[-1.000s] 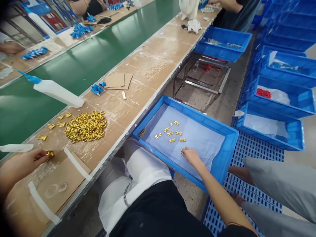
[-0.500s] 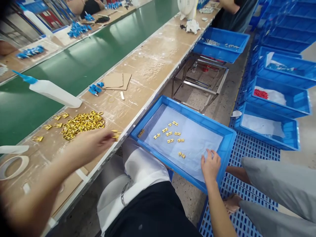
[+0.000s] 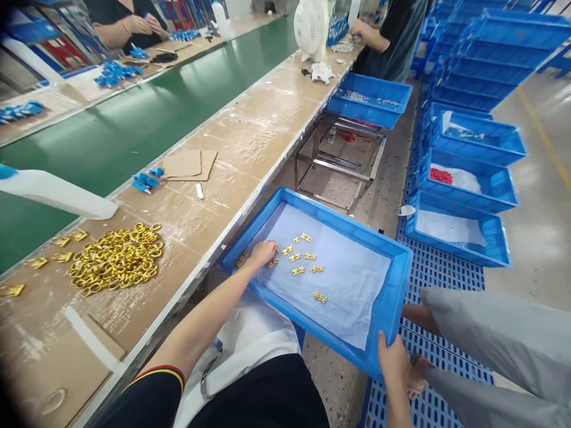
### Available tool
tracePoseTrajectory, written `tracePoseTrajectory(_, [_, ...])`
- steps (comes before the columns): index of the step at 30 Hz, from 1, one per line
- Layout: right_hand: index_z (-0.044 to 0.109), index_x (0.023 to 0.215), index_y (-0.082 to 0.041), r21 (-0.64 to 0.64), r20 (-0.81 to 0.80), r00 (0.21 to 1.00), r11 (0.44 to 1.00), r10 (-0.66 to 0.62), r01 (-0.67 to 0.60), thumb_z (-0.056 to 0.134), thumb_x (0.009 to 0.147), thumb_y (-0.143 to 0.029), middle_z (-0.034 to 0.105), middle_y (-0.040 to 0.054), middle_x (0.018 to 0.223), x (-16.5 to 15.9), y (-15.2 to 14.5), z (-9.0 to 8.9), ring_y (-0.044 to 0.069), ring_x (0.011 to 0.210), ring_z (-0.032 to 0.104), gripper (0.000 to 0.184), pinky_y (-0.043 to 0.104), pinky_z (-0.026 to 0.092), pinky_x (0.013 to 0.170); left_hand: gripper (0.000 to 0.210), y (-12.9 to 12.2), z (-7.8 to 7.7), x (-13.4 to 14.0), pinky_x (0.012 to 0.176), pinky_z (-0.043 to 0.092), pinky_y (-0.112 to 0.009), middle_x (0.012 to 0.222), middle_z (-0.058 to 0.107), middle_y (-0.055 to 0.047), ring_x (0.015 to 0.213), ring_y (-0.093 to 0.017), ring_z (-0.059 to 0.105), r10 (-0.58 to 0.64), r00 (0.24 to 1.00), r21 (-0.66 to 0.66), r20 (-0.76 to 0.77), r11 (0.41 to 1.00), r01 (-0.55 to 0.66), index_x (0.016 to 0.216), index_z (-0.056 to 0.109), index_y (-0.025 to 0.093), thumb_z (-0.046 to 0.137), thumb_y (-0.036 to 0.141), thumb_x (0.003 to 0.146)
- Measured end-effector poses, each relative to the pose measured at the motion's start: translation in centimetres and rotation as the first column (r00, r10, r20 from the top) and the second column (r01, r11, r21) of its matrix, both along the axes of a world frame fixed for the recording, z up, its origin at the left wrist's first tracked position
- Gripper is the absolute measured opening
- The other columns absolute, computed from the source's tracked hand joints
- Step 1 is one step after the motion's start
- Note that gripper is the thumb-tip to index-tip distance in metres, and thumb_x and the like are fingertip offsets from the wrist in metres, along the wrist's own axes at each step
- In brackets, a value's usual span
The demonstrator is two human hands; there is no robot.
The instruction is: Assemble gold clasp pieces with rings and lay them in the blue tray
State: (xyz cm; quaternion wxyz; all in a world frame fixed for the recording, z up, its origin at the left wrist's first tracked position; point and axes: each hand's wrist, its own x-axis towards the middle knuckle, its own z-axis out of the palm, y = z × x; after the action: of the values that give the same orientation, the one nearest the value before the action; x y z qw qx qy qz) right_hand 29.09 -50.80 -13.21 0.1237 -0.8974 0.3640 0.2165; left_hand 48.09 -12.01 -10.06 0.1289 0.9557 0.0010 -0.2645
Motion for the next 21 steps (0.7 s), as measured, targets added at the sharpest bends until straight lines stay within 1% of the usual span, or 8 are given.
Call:
tracePoseTrajectory(2, [0.068, 0.116, -0.007, -0.003, -0.022, 1.000, 1.000, -0.005, 0.005, 0.037, 0.095, -0.043, 0.076, 0.0274, 0.100, 0.0, -0.3, 0.1, 0.044, 0.100, 0.074, 0.052, 0.051, 0.056, 0.087, 0.033, 0.1, -0.5, -0.6, 0.093, 0.059, -0.046, 0.130, 0.065, -0.011, 0.110, -0.025, 0.067, -0.006, 1.000, 0.026, -0.018, 1.000, 0.006, 0.127, 0.063, 0.019, 0.063, 0.036, 0.098])
tracePoseTrajectory(4, [0.068, 0.118, -0.007, 0.000, -0.030, 1.000, 1.000, -0.003, 0.003, 0.037, 0.094, -0.043, 0.076, 0.0278, 0.101, 0.0, -0.4, 0.1, 0.045, 0.102, 0.073, 0.053, 0.053, 0.056, 0.088, 0.033, 0.2, -0.6, -1.2, 0.093, 0.059, -0.046, 0.130, 0.065, -0.011, 0.110, -0.025, 0.066, -0.010, 1.000, 0.039, -0.025, 0.999, 0.011, 0.127, 0.063, 0.018, 0.064, 0.036, 0.098])
tracePoseTrajectory(7, [0.065, 0.121, -0.001, 0.018, -0.024, 1.000, 1.000, -0.001, 0.001, 0.036, 0.094, -0.045, 0.073, 0.0329, 0.110, 0.0, -0.5, 0.0, 0.047, 0.106, 0.071, 0.059, 0.054, 0.054, 0.092, 0.034, 0.2, -0.3, -2.1, 0.093, 0.058, -0.046, 0.131, 0.064, -0.011, 0.111, -0.025, 0.066, -0.019, 1.000, 0.047, -0.024, 0.999, 0.020, 0.128, 0.063, 0.019, 0.064, 0.035, 0.098])
tracePoseTrajectory(9, [0.063, 0.123, -0.001, 0.043, -0.009, 1.000, 0.999, -0.002, 0.002, 0.036, 0.093, -0.046, 0.071, 0.0338, 0.114, -0.2, -0.5, -0.1, 0.047, 0.109, 0.070, 0.060, 0.053, 0.053, 0.095, 0.034, -0.3, -0.1, -2.9, 0.094, 0.058, -0.046, 0.131, 0.064, -0.011, 0.111, -0.025, 0.066, -0.033, 0.999, 0.039, -0.021, 0.999, 0.033, 0.128, 0.063, 0.019, 0.064, 0.036, 0.098])
tracePoseTrajectory(13, [0.061, 0.124, -0.004, 0.108, 0.039, 0.999, 0.994, -0.019, 0.015, 0.038, 0.091, -0.048, 0.071, 0.0312, 0.118, -0.7, -0.7, -0.4, 0.045, 0.113, 0.070, 0.060, 0.050, 0.053, 0.096, 0.034, -2.6, -0.3, -5.1, 0.093, 0.059, -0.046, 0.130, 0.065, -0.012, 0.110, -0.025, 0.066, -0.080, 0.996, -0.013, -0.045, 0.997, 0.080, 0.127, 0.063, 0.018, 0.064, 0.035, 0.098])
tracePoseTrajectory(15, [0.060, 0.124, -0.002, 0.135, 0.064, 0.997, 0.991, -0.031, 0.022, 0.039, 0.089, -0.049, 0.070, 0.0330, 0.118, -1.0, -0.7, -0.7, 0.046, 0.113, 0.069, 0.062, 0.051, 0.053, 0.096, 0.033, -4.0, -0.6, -6.2, 0.093, 0.058, -0.045, 0.131, 0.064, -0.012, 0.111, -0.025, 0.066, -0.088, 0.994, -0.044, -0.059, 0.995, 0.086, 0.126, 0.064, 0.019, 0.064, 0.035, 0.098])
tracePoseTrajectory(18, [0.058, 0.125, 0.000, 0.166, 0.106, 0.994, 0.986, -0.039, 0.021, 0.040, 0.086, -0.051, 0.069, 0.0354, 0.120, -1.4, -0.8, -1.0, 0.048, 0.113, 0.068, 0.066, 0.054, 0.052, 0.097, 0.035, -5.4, -1.2, -7.3, 0.093, 0.059, -0.045, 0.131, 0.064, -0.012, 0.111, -0.025, 0.066, -0.060, 0.996, -0.095, -0.061, 0.994, 0.054, 0.128, 0.063, 0.018, 0.065, 0.035, 0.097])
tracePoseTrajectory(21, [0.056, 0.128, -0.001, 0.179, 0.163, 0.986, 0.984, -0.046, 0.017, 0.042, 0.084, -0.054, 0.069, 0.0335, 0.121, -1.7, -0.8, -0.8, 0.047, 0.113, 0.068, 0.071, 0.053, 0.053, 0.095, 0.037, -5.4, -1.0, -7.8, 0.092, 0.059, -0.047, 0.130, 0.065, -0.012, 0.110, -0.025, 0.067, 0.003, 0.999, -0.166, -0.032, 0.986, -0.008, 0.129, 0.062, 0.016, 0.065, 0.035, 0.097])
